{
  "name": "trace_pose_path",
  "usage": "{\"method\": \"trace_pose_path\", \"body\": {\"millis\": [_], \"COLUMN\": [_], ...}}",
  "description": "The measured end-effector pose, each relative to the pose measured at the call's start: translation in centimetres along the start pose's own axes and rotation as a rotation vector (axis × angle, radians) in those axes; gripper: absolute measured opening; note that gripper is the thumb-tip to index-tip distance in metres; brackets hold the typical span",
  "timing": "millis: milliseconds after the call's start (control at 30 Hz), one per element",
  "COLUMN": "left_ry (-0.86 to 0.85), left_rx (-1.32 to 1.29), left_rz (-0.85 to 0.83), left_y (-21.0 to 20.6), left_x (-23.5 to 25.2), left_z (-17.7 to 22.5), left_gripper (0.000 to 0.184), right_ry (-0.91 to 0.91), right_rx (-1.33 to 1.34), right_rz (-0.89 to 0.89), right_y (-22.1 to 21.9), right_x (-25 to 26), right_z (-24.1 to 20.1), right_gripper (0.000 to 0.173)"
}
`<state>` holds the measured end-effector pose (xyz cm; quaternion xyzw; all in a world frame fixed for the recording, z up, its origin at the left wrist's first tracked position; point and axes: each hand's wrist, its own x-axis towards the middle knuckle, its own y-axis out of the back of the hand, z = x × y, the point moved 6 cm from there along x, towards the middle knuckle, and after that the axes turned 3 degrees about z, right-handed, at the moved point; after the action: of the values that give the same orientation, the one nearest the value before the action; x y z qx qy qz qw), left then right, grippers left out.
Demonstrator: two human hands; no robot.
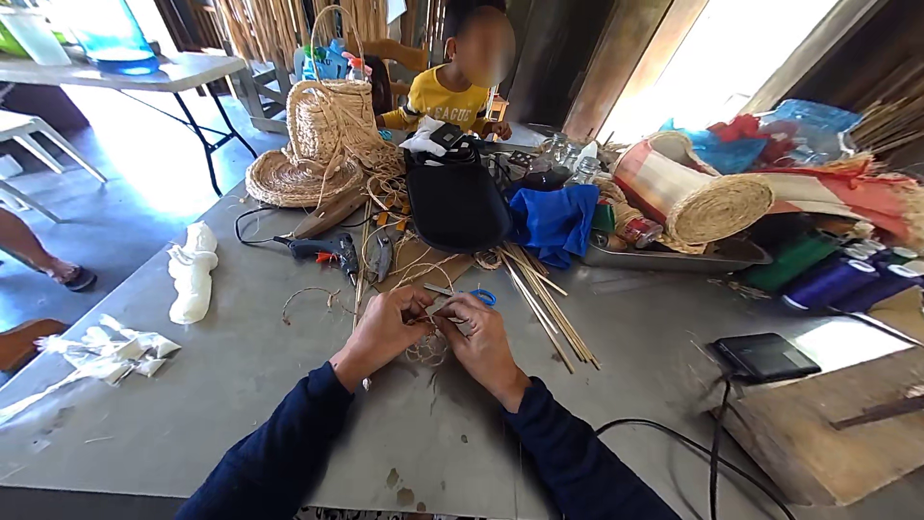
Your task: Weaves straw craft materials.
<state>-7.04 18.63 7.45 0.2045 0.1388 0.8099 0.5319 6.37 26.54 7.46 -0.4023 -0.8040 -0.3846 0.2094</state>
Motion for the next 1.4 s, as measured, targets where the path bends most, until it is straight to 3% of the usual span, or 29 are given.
{"method": "trace_pose_path", "body": {"millis": [267, 600, 833, 1200, 1400], "left_ry": [0.003, 0.037, 0.046, 0.025, 0.013], "left_rx": [0.023, -0.062, -0.055, -0.092, -0.134], "left_rz": [0.026, 0.042, 0.064, 0.122, 0.061], "left_y": [0.1, 0.7, 0.8, 0.7, 0.3], "left_x": [0.0, 0.1, 0.2, 0.1, 0.2], "left_z": [-0.1, -0.5, -0.7, -0.6, -0.9], "left_gripper": [0.017, 0.020, 0.018, 0.012, 0.013], "right_ry": [-0.052, -0.177, -0.109, -0.082, -0.016], "right_rx": [0.046, 0.081, 0.070, -0.001, -0.031], "right_rz": [-0.045, -0.206, -0.136, -0.215, -0.165], "right_y": [-0.2, 0.4, 0.9, -0.2, -0.1], "right_x": [0.0, 0.6, 0.8, 0.2, 0.2], "right_z": [0.1, 0.5, 0.8, 0.5, 0.1], "right_gripper": [0.012, 0.020, 0.019, 0.023, 0.017]}}
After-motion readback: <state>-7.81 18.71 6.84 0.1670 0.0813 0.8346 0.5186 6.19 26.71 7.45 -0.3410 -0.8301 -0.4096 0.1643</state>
